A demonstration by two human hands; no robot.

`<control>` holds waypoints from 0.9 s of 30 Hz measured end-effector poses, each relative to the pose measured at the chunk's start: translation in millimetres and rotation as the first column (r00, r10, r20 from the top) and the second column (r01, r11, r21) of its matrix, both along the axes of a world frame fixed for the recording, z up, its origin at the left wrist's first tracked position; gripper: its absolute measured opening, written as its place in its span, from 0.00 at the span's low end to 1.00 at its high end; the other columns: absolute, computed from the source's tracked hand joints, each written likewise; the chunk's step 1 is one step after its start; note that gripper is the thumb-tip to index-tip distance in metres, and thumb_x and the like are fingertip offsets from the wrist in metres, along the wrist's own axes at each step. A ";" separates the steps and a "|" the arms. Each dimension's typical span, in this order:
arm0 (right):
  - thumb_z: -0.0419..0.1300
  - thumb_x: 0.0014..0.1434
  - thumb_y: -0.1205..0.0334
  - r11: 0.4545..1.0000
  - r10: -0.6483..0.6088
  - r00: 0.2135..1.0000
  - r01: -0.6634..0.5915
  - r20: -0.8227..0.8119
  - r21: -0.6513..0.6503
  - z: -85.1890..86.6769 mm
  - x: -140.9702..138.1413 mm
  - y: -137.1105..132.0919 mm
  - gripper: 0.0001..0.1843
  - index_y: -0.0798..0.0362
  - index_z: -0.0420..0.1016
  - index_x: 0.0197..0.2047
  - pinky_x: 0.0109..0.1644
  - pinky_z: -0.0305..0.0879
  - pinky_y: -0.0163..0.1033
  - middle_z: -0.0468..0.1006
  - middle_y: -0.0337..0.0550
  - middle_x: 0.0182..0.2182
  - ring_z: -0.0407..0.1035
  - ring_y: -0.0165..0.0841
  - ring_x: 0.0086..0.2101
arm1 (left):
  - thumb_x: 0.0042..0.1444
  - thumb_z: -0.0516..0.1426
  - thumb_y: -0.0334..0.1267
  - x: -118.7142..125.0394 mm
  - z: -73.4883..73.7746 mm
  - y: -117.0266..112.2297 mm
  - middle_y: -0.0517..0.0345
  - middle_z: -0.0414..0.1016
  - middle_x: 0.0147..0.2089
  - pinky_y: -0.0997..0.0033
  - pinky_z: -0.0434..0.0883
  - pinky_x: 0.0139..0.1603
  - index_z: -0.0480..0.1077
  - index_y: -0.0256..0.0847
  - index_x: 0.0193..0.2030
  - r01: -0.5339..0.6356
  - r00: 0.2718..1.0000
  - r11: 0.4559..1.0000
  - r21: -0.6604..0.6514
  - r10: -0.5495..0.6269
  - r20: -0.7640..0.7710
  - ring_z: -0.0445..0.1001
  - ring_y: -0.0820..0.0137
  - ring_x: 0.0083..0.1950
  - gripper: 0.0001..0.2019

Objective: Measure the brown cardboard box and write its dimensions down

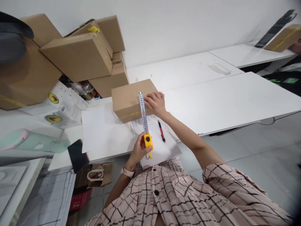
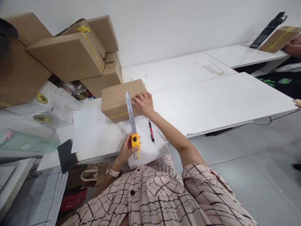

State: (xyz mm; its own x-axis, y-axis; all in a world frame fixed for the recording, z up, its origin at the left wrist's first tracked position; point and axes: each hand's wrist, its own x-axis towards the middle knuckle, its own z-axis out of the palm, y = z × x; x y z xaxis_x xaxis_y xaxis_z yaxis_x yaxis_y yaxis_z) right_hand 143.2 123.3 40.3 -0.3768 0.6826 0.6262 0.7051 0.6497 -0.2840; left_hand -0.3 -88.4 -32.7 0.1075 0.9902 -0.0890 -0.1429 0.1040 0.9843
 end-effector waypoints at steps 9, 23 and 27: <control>0.46 0.70 0.37 0.932 -0.034 0.746 -0.218 -0.665 -0.291 35.8 66.6 -52.0 0.26 0.46 0.75 0.50 0.39 0.67 0.42 0.72 0.41 0.31 0.69 0.34 0.33 | 0.48 0.70 0.44 -3.8 29.5 -4.8 0.51 0.73 0.57 0.58 0.71 0.58 0.63 0.45 0.67 0.222 0.869 0.975 -0.029 -0.212 -0.447 0.73 0.57 0.55 0.39; 0.53 0.68 0.47 0.768 -0.148 0.984 0.049 -0.103 -0.639 -53.0 51.0 -114.4 0.16 0.49 0.67 0.49 0.36 0.61 0.40 0.77 0.41 0.30 0.72 0.38 0.32 | 0.46 0.72 0.42 -20.4 50.0 18.8 0.49 0.74 0.55 0.51 0.67 0.63 0.54 0.48 0.71 -0.075 0.830 0.949 0.307 0.230 -0.508 0.74 0.58 0.56 0.48; 0.59 0.66 0.53 0.755 -0.078 0.979 0.182 0.190 -0.630 -58.2 50.2 -108.4 0.14 0.52 0.67 0.50 0.36 0.60 0.39 0.81 0.50 0.38 0.75 0.43 0.37 | 0.48 0.71 0.43 -49.6 96.1 53.2 0.47 0.70 0.63 0.51 0.71 0.61 0.58 0.47 0.68 -0.139 0.647 0.774 0.618 0.544 -0.535 0.73 0.56 0.59 0.43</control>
State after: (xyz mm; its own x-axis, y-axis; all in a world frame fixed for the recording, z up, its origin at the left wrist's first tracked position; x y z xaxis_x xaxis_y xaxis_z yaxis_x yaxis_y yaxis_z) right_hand 193.4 14.8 -17.9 -0.3031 0.9525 -0.0293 0.8353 0.2508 -0.4893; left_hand -49.8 -35.2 63.5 -0.1351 0.8536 0.5031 0.6308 -0.3175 0.7080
